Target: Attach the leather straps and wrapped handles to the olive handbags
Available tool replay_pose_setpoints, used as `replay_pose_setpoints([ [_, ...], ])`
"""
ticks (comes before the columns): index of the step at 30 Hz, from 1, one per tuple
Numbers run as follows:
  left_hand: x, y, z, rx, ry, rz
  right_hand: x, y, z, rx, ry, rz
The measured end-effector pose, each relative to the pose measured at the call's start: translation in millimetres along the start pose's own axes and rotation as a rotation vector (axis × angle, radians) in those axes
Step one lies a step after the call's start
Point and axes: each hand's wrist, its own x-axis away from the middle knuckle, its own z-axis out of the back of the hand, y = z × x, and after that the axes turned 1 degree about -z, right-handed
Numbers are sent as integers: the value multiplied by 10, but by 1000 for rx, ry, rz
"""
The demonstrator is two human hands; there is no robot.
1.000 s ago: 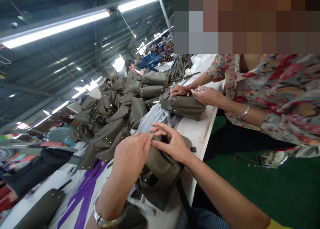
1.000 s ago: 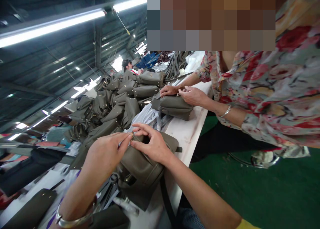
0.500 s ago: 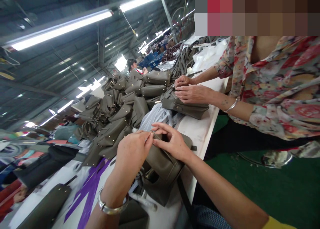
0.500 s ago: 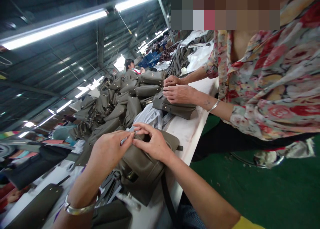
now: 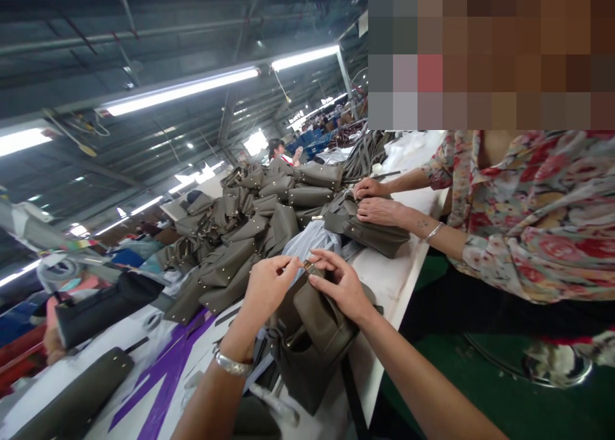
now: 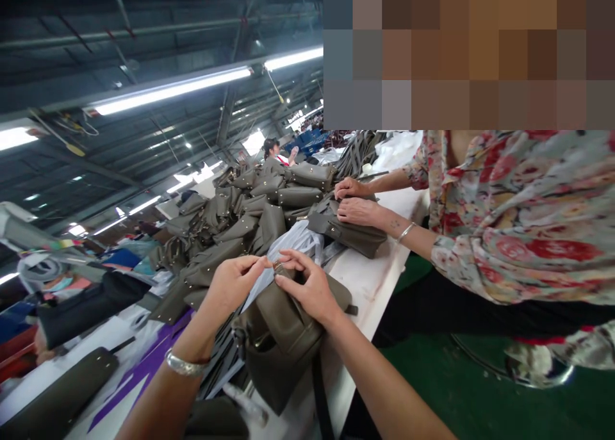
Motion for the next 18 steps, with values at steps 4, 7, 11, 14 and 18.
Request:
replay_pose_setpoints([
  [4,58,-18,2,57,-7,-34,58,-1,2,12,-3,4],
  [7,94,-52,47,110,-6,-67,75,-10,-8,47,8,9],
  [11,166,-62,216,181,44,-46,76,-48,-26,131,4,31],
  [14,314,-69,356,243,-25,22,99,-76,-42,235,-35,13],
  [18,548,-112,426,663,-149,224,133,-78,-60,316,-84,-19],
])
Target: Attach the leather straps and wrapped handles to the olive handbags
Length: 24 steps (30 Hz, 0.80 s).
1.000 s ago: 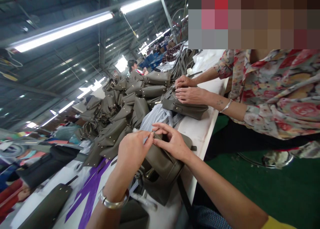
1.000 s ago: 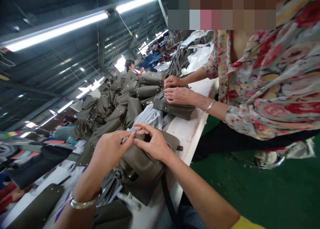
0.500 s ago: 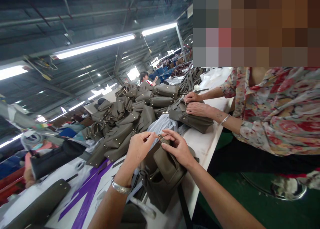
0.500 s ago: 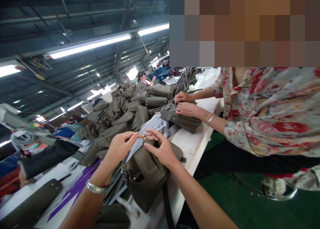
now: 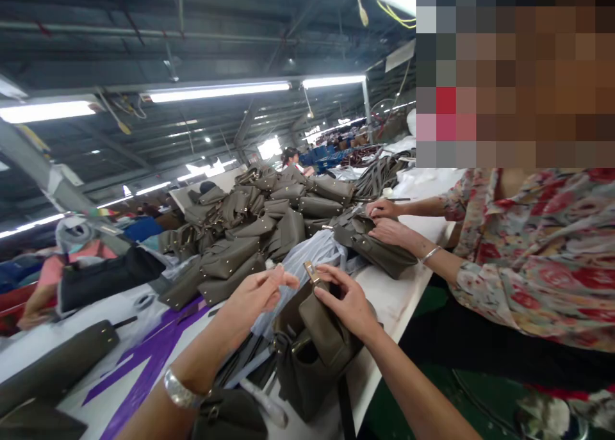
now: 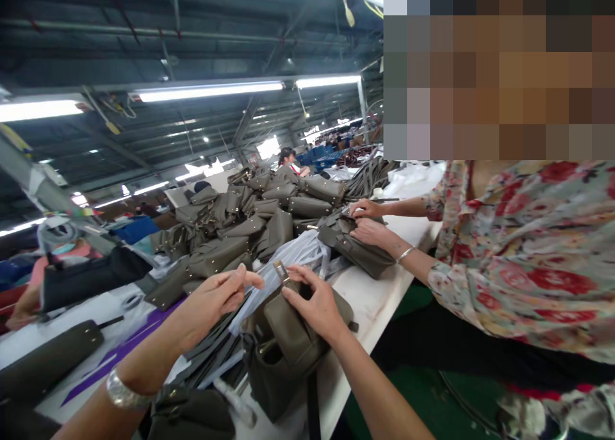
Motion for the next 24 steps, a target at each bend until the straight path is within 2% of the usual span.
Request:
replay_pose_setpoints([
  [5,12,7,16,620,-7,104,-14,17,-11,-2,11,-10],
  [9,-74,166,-101,798,-57,119,14,-6,-18,6,-5,-17],
  [14,-168,300,-413,684,-189,-49,26,-39,-62,-7,18,19],
  [17,-159,306,-517,617,-171,-109,42,-65,-55,70,-9,50],
  [20,-33,272,-433,515,-76,-99,85,-93,-33,214,-61,88],
  [24,306,134,-74,326,155,26,79,-99,-72,437,-154,111],
])
